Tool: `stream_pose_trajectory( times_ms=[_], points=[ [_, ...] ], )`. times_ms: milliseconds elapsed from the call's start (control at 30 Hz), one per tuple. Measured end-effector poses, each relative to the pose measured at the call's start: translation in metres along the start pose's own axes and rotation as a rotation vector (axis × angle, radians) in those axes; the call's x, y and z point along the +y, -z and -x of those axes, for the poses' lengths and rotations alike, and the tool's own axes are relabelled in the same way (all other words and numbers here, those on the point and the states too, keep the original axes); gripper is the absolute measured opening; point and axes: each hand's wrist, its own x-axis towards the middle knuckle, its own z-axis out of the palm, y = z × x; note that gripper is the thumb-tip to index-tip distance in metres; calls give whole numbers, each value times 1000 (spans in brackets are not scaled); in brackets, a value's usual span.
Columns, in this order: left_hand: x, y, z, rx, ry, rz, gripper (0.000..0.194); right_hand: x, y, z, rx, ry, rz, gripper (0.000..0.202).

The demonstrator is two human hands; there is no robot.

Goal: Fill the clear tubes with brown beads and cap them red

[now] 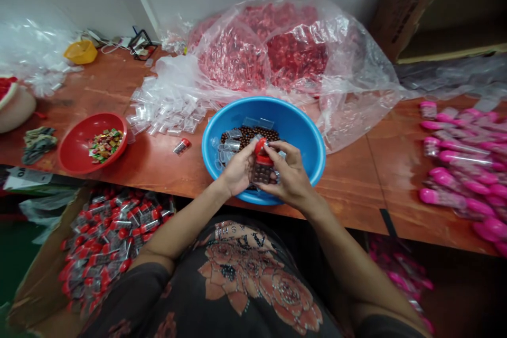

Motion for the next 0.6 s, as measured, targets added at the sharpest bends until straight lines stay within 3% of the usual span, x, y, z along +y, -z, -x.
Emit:
stream_pose_trajectory(
  times_ms=[100, 267, 433, 600],
  points=[
    [1, -6, 0, 74, -32, 47, 42, -2, 0, -1, -14, -28, 31, 97],
    [-1, -11, 1, 107, -69, 23, 38, -5, 2, -3, 3, -58, 48, 103],
    [-11, -13, 0, 235, -177, -73, 35, -7, 1, -5, -12, 38, 94, 82],
    [-24, -9, 2, 266, -306, -203, 39, -10, -1, -8, 13, 122, 156, 72]
  ],
)
